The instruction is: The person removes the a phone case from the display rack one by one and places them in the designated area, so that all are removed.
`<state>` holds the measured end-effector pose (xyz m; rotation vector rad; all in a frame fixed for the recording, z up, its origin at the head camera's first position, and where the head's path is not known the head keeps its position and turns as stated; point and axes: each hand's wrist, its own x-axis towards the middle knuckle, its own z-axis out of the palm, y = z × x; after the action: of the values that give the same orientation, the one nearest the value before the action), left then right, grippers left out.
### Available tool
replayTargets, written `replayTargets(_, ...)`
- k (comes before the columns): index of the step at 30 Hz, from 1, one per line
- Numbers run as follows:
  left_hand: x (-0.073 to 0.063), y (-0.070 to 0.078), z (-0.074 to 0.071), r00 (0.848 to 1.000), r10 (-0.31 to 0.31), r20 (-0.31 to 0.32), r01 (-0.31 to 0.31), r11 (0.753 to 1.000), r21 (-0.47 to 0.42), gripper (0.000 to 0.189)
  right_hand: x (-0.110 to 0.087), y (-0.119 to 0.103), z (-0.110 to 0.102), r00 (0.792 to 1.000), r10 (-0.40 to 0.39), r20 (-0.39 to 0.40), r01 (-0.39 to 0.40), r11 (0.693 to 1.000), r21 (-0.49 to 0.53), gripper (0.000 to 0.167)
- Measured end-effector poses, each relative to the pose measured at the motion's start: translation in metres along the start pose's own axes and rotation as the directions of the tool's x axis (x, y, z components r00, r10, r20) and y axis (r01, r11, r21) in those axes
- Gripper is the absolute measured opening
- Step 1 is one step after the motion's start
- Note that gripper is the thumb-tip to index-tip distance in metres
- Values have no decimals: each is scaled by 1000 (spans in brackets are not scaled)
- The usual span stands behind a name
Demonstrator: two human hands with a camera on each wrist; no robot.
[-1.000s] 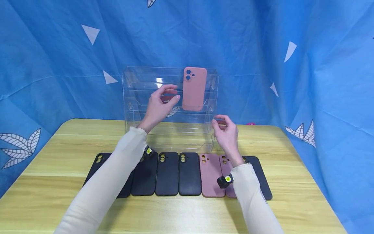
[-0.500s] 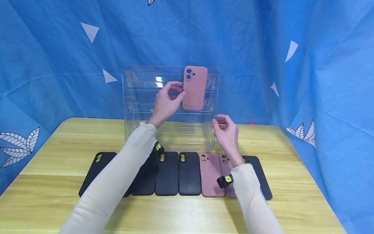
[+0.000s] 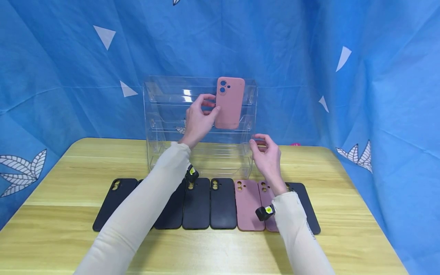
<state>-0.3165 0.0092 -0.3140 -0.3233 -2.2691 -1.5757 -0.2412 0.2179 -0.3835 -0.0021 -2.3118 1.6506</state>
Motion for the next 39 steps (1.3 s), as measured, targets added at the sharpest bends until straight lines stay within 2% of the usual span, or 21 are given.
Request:
replayTargets(5, -1, 1, 0, 1000, -14, -2, 14, 1000, -12, 31, 0, 0, 0, 1000, 0, 5, 0, 1000, -4, 42)
replayTargets(11, -1, 1, -3, 1000, 4, -1, -4, 998, -61, 28, 0, 0, 0, 1000, 7, 8, -7, 1000, 3, 41)
replayTargets(18, 1, -2, -7, 999, 34, -26, -37, 993, -108, 26, 1, 1, 0, 1000, 1, 9, -1, 1000, 13, 43)
replayTargets(30, -1, 1, -15, 997, 34, -67, -46, 983, -178, 26, 2, 2, 0, 1000, 1, 14, -1, 1000, 4, 42)
replayTargets(35, -2, 2, -17, 995, 47, -89, -71, 955, -288, 27, 1, 2, 0, 1000, 1, 16, -1, 1000, -3, 44)
replayTargets(39, -4, 0, -20, 998, 33, -59, -54, 918, -394, 29, 0, 2, 0, 1000, 2, 12, -2, 1000, -2, 44)
